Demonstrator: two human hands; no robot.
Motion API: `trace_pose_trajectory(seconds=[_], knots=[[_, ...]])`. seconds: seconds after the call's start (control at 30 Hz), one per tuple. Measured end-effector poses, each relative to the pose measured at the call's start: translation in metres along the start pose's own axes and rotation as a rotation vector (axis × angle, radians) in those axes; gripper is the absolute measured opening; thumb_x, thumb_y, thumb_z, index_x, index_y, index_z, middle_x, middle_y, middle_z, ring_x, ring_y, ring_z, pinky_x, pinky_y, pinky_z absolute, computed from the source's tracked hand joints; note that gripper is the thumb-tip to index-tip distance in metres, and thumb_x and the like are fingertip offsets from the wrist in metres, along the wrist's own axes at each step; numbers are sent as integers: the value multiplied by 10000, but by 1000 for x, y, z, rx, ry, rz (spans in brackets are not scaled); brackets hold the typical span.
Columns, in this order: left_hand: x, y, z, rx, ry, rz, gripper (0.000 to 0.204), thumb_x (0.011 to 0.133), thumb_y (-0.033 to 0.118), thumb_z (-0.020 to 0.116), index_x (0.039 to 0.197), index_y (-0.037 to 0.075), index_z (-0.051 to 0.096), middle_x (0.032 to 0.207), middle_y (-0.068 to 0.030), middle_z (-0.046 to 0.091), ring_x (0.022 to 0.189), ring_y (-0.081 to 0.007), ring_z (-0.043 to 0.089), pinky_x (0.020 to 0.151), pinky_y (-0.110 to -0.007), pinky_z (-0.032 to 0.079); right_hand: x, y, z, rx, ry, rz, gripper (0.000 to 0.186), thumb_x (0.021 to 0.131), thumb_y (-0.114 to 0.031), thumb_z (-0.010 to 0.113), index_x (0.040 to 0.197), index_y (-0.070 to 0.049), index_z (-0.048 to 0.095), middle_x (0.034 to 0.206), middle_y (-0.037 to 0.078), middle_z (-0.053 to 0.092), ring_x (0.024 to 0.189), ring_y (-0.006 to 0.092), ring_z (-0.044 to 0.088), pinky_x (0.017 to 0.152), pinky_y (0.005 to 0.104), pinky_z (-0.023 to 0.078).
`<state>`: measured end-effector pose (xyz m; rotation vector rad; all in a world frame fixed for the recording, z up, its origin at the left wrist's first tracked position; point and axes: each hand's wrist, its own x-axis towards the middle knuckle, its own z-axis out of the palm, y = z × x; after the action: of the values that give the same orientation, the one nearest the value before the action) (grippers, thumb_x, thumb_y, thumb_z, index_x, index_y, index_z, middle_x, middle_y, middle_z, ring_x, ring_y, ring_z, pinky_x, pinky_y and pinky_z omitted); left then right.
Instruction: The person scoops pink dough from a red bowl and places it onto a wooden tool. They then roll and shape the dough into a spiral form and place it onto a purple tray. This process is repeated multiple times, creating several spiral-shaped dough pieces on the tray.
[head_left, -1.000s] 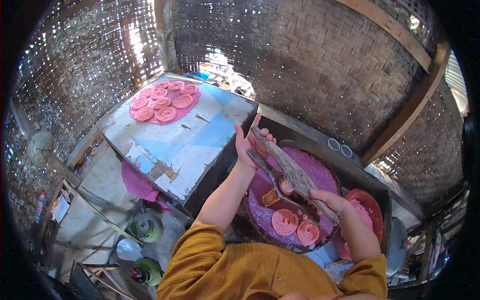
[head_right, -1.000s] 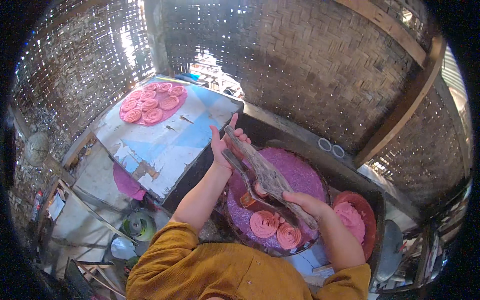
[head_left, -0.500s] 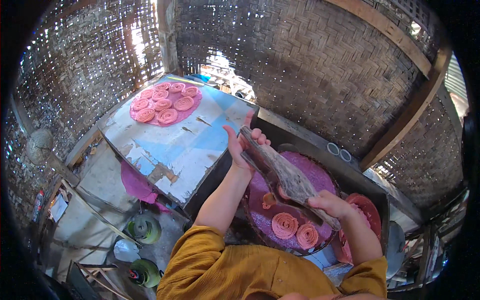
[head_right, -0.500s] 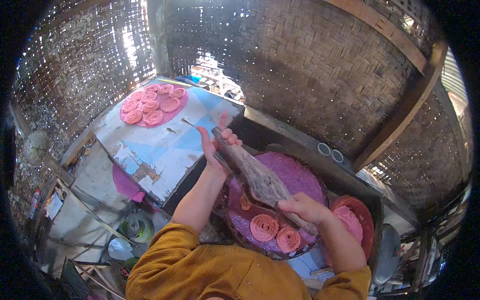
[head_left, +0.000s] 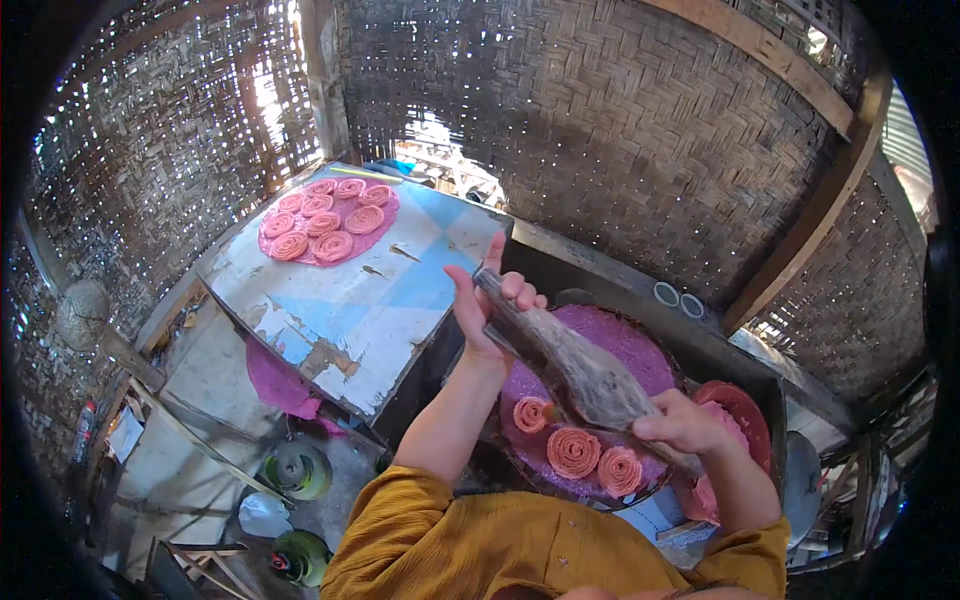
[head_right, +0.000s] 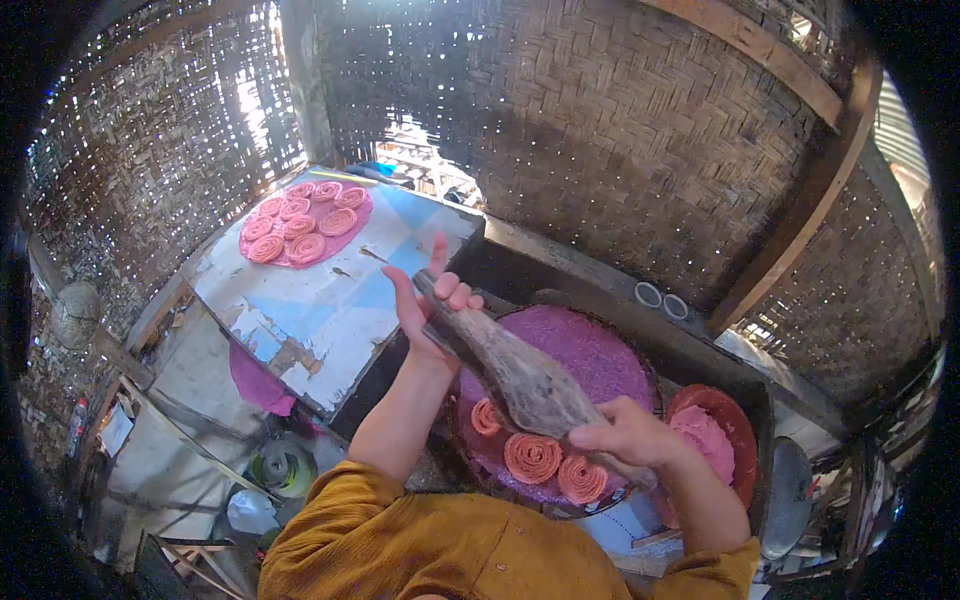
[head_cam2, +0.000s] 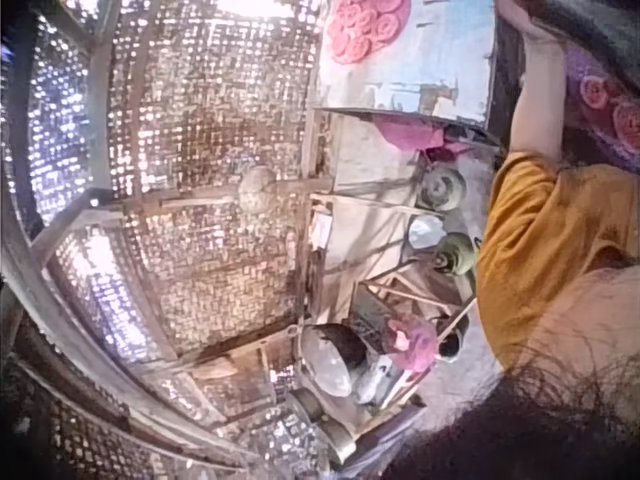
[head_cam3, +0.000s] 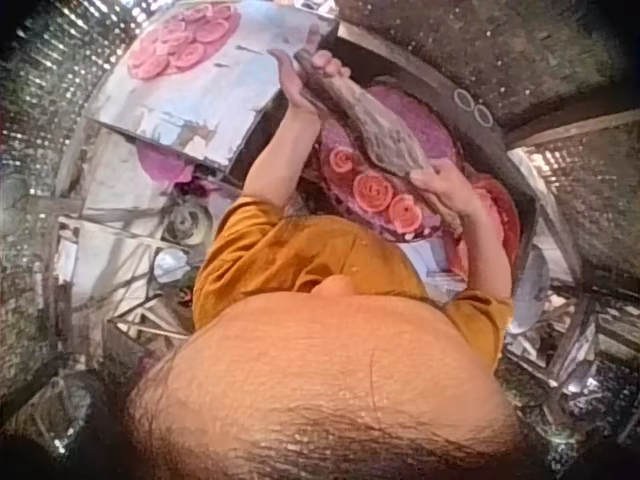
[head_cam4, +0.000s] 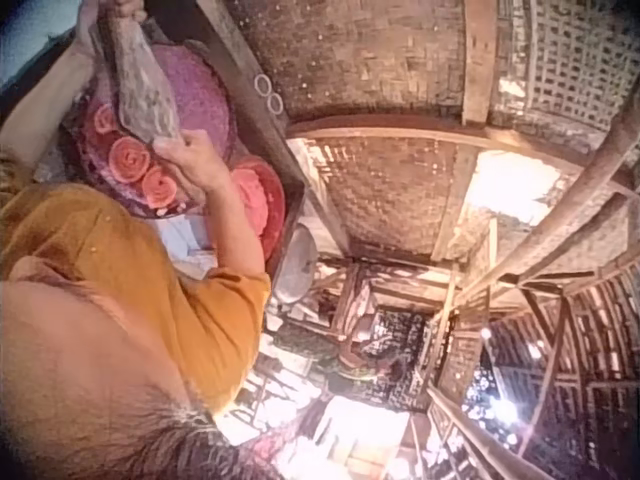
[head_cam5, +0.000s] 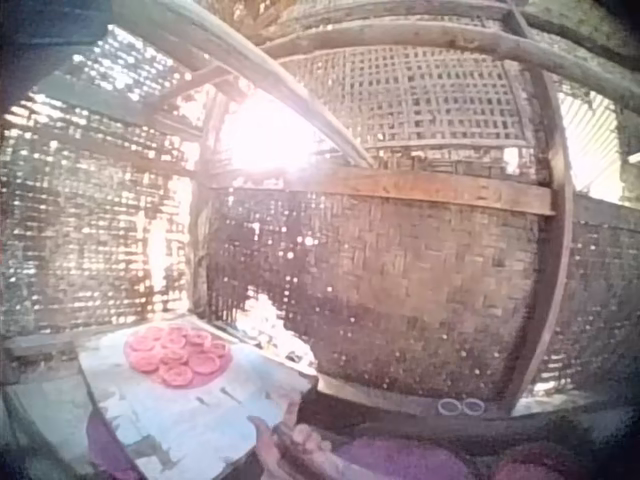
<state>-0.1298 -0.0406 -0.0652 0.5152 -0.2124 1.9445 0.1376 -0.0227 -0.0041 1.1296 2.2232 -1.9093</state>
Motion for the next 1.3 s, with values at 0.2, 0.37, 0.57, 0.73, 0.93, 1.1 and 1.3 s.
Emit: trace_pose_trajectory(seconds=[0.2,0.37,0.57,0.73,0.93,1.1,1.3], knots=[[19,14,12,-55,-146,47,731,772,670,384,1275,139,375,640,28,509,572,-147,508,661,-341,439,10,-16,0,-135,68,-49,442,726,-344,685,931,43,624,759,12,597,701,77,507,630,254,429],[0,23,11,-105,-165,27,728,783,685,323,1298,170,354,667,-27,560,596,-181,539,664,-369,433,8,-9,9,-92,-38,-40,447,720,-363,694,897,42,624,736,13,588,693,75,496,613,257,421],[-6,-1,6,-81,-201,-5,722,788,670,346,1288,150,379,666,-5,542,604,-157,515,691,-344,435,-17,-4,-3,-112,33,-2,474,703,-379,696,931,31,628,755,38,607,708,78,512,625,255,431],[8,-6,3,-120,-227,-18,716,787,665,359,1283,150,389,646,-1,526,589,-154,503,668,-332,431,-15,-8,-3,-252,147,-15,519,672,-407,697,972,11,625,768,72,630,718,96,547,660,277,449],[25,7,3,-109,-248,-59,730,786,684,336,1270,140,399,649,-6,531,576,-158,498,643,-339,425,-2,-16,11,-330,233,-128,548,664,-403,693,1032,-7,607,803,79,633,747,113,557,688,290,450],[18,1,14,162,271,-219,619,860,588,293,1268,134,399,826,-25,552,768,-144,508,720,-320,418,21,0,22,-121,321,-252,478,676,-275,712,1030,24,594,784,37,600,713,87,513,642,263,435],[-45,-11,-39,1002,379,-530,398,934,342,312,1173,79,490,1126,-70,544,1043,-178,495,882,-311,381,37,10,32,-77,283,-261,461,699,-276,701,1038,17,592,800,37,603,724,95,525,660,263,439]])
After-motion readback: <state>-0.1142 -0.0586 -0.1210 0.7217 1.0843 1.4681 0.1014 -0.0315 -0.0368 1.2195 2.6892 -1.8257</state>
